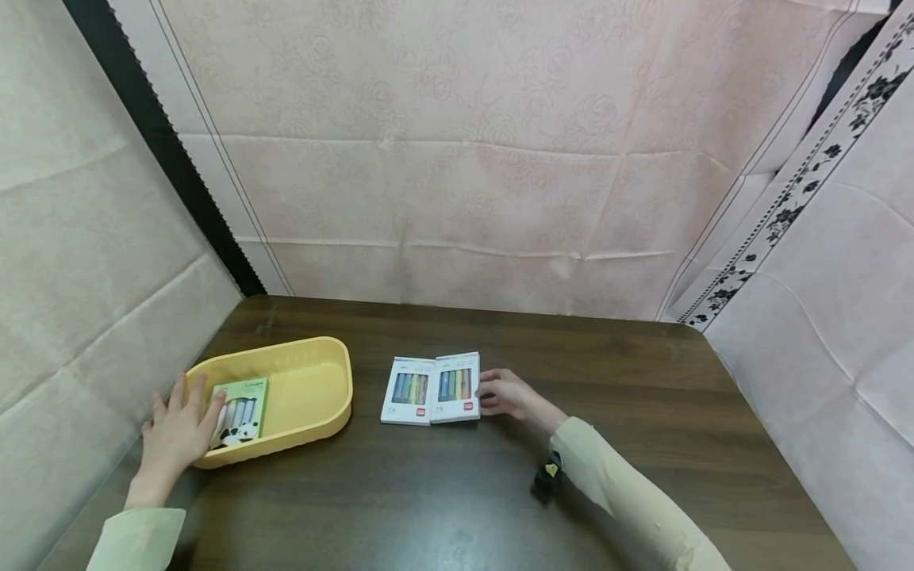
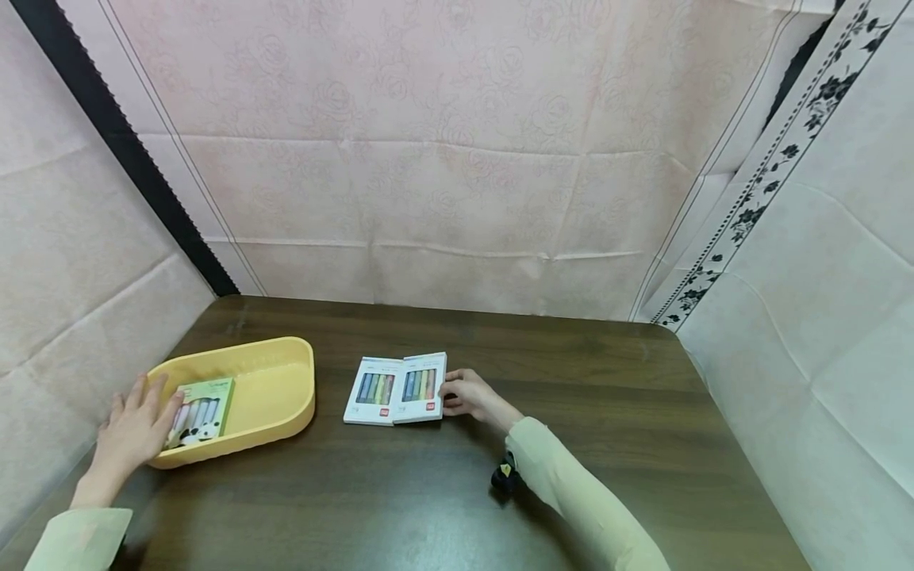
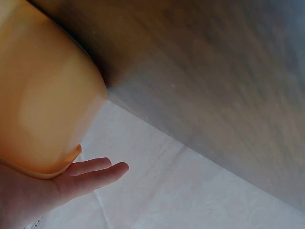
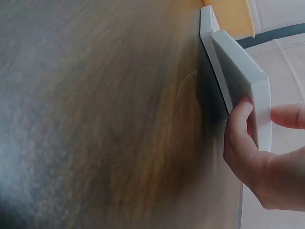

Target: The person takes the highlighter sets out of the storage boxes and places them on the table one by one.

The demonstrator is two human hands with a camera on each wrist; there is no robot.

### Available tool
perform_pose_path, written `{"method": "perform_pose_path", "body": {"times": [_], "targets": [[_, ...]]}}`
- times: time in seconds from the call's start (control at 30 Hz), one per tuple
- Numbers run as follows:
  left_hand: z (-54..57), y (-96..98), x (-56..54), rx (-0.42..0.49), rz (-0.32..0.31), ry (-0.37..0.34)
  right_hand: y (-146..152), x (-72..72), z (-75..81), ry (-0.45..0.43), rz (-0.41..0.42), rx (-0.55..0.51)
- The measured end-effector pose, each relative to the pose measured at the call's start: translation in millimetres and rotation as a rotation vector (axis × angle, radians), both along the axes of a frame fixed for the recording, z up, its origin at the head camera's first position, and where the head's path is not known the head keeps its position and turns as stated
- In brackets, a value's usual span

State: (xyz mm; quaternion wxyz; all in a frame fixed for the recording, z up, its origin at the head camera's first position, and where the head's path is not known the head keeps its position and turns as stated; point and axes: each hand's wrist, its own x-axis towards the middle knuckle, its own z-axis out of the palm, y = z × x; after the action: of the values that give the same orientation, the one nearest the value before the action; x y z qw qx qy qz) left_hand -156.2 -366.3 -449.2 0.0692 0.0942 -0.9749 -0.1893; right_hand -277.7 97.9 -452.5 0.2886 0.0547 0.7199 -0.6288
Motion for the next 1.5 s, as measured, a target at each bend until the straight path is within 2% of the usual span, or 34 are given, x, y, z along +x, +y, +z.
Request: {"method": "perform_pose_path", "body": {"times": [0.37,0.67,0.73,0.93,1.13,1.37,1.5], "targets": [[0.6,0.6,-1.0,0.0,0.006,-0.002,2,2.1,-2.2,0.003,0.004,0.024],[1.6,0.6,-2.5,0.023,0.005,-0.005,5,3.4,-3.5,0.056,0.041,0.058],[1.9,-1.1,-2.0,0.038,-0.001,0.017,6,3.6,-3.6,0.064,0.064,0.068],[3.1,-9.1,0.0,0.137,-0.042,0.144,8,4.1,-3.2,0.084,0.119,0.092],[0.1,-16.5,0.5,0.15,-0.048,0.231,7,5.0,-2.8,0.11,0.133,0.12],[-3.3,-20.2,2.6,0.174,-0.059,0.278,4,4.4,-3.4,0.124,0.135,0.154],[-5.2,-20.6,2.3,0.18,-0.063,0.279,2,4.3,-2.8,0.141,0.151,0.178]]}}
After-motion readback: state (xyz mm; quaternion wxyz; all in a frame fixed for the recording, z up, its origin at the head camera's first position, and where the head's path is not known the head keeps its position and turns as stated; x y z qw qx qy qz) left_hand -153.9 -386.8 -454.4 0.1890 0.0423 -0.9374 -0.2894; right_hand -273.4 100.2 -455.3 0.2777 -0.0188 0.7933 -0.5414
